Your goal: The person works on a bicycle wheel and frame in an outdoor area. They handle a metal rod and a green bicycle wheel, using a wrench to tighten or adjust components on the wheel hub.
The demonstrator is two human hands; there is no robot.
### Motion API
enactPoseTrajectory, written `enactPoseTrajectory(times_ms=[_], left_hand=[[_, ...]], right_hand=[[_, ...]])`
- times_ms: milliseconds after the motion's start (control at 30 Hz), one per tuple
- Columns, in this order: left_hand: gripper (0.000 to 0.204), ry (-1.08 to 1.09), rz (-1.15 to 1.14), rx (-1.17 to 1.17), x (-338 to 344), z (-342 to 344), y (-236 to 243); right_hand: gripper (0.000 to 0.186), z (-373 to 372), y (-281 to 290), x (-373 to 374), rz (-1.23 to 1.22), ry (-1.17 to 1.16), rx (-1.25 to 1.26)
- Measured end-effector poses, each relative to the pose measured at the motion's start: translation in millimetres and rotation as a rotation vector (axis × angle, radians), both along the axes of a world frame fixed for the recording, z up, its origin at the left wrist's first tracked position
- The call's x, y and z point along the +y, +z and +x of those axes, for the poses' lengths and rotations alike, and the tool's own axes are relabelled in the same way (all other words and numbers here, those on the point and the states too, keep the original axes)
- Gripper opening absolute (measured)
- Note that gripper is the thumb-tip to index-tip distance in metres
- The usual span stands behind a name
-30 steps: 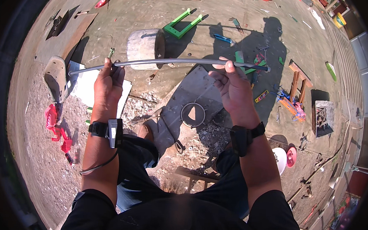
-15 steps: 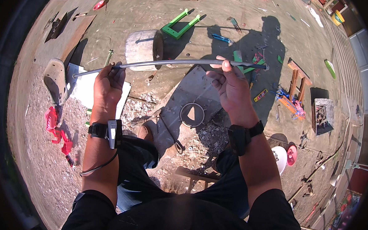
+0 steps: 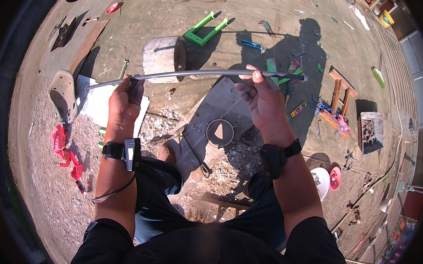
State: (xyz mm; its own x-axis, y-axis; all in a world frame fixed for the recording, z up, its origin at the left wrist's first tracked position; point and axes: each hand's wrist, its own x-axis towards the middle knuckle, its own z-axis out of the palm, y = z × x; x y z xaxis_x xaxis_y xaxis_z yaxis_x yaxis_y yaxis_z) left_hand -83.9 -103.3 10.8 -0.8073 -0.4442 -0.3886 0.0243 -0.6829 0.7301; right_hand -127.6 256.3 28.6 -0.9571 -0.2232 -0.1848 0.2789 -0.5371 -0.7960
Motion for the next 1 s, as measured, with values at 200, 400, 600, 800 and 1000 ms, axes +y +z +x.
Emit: enactPoseTrajectory(times_ms=[200, 400, 600, 800, 1000], left_hand=[[0.018, 0.017, -0.036, -0.016, 7.4, 1.1, 8.6], [0.021, 0.039, -0.069, -0.048, 19.3, -0.2, 16.9], [0.023, 0.053, -0.073, -0.057, 20.2, 4.8, 18.1], [0.025, 0.044, -0.092, -0.098, 28.1, -4.1, 16.3], [0.027, 0.037, -0.106, -0.082, 25.7, 3.5, 25.2]], right_hand=[[0.046, 0.2, 1.1, 0.3, 0.006, 0.011, -0.008], [0.046, -1.1, 0.4, 3.7, -0.003, 0.013, -0.004], [0.047, 0.8, 2.2, -4.2, 0.018, 0.016, 0.006], [0.048, -3.2, 0.3, 7.1, 0.053, 0.008, 0.019], [0.051, -1.3, -3.6, -0.9, 0.046, -0.015, -0.021]])
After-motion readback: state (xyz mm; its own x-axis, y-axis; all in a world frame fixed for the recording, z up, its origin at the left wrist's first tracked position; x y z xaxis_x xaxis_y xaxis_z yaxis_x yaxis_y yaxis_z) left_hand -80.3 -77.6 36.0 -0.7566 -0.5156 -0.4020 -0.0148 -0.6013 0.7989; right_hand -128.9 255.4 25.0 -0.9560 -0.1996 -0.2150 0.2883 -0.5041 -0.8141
